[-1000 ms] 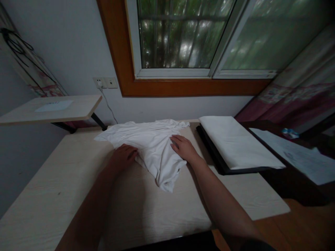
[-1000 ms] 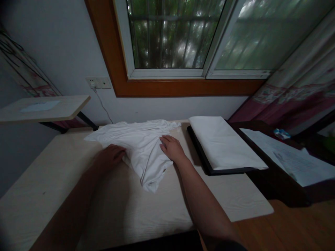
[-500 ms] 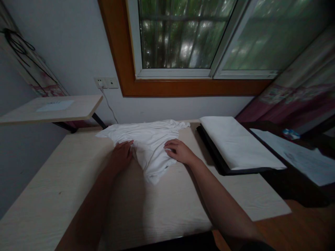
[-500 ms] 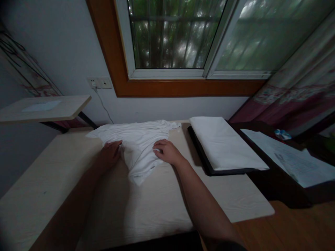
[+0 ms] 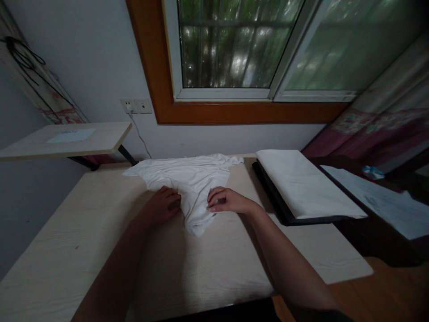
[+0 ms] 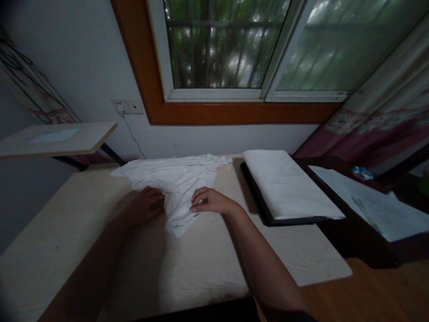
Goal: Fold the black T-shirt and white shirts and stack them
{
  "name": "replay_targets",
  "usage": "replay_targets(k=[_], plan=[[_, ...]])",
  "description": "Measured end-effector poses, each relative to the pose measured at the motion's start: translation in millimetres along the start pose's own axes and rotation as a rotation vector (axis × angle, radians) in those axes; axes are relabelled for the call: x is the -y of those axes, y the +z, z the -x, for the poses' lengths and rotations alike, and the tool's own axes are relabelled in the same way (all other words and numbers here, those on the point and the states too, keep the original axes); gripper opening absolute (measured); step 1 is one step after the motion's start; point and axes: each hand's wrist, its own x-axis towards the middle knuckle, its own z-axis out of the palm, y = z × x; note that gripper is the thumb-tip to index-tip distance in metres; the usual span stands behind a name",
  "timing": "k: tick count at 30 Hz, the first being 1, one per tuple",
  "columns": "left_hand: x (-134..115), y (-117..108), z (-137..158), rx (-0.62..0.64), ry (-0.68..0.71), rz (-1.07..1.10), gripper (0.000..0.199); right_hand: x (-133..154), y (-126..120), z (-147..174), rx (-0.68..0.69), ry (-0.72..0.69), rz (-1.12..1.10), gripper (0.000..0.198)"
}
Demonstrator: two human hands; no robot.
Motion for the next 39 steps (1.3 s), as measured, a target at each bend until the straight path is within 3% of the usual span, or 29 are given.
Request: replay_targets(k=[4,7,9,13,16,19,22,25,29,31,33,37,39], plan=[[-4,3,-3,0.059,0.003,-0.073,0.022,2,1,5,0.051,0.038,0.021,0.034],[-8,3,-6,0.091,0.009,-0.111,0.013,-1,4,6,0.013,0.037,0.073,0.027],[-9,3,-7,0.084,0.014,-0.106,0.011,-3,6,6,-0.019,0.025,0.074,0.019],[-7,4,-6,0.004,0.002,0.030,0.013,-7,4,8,-0.095,0.067,-0.088,0.023],[-3,3,-2,-0.068,-0.071,0.250,0.015,-9,0,13,-0.249,0.196,-0.279,0.025],[1,-1,3,-0.134,-0.167,0.439,0.016,-11,-5,17,-0.491,0.293,-0.467,0.024],[6,-6,8,-0.252,-0.269,0.571,0.019,-10,-12,19,-0.724,0.274,-0.609,0.023],[11,-8,10,-0.406,-0.372,0.707,0.016,-7,-18,20,-0.835,0.248,-0.682,0.023],[12,-12,8,-0.650,-0.443,1.005,0.012,-1,-20,24,-0.724,0.224,-0.799,0.024],[11,-16,7,-0.674,-0.471,1.157,0.017,0,-20,28,-0.626,0.222,-0.841,0.025],[11,-22,9,-0.591,-0.471,1.278,0.024,1,-22,33,-0.539,0.244,-0.861,0.027],[17,-33,18,-0.199,-0.432,1.387,0.043,3,-28,41,-0.348,0.355,-0.894,0.035],[19,-35,21,-0.080,-0.386,1.379,0.053,3,-29,41,-0.264,0.379,-0.913,0.041]])
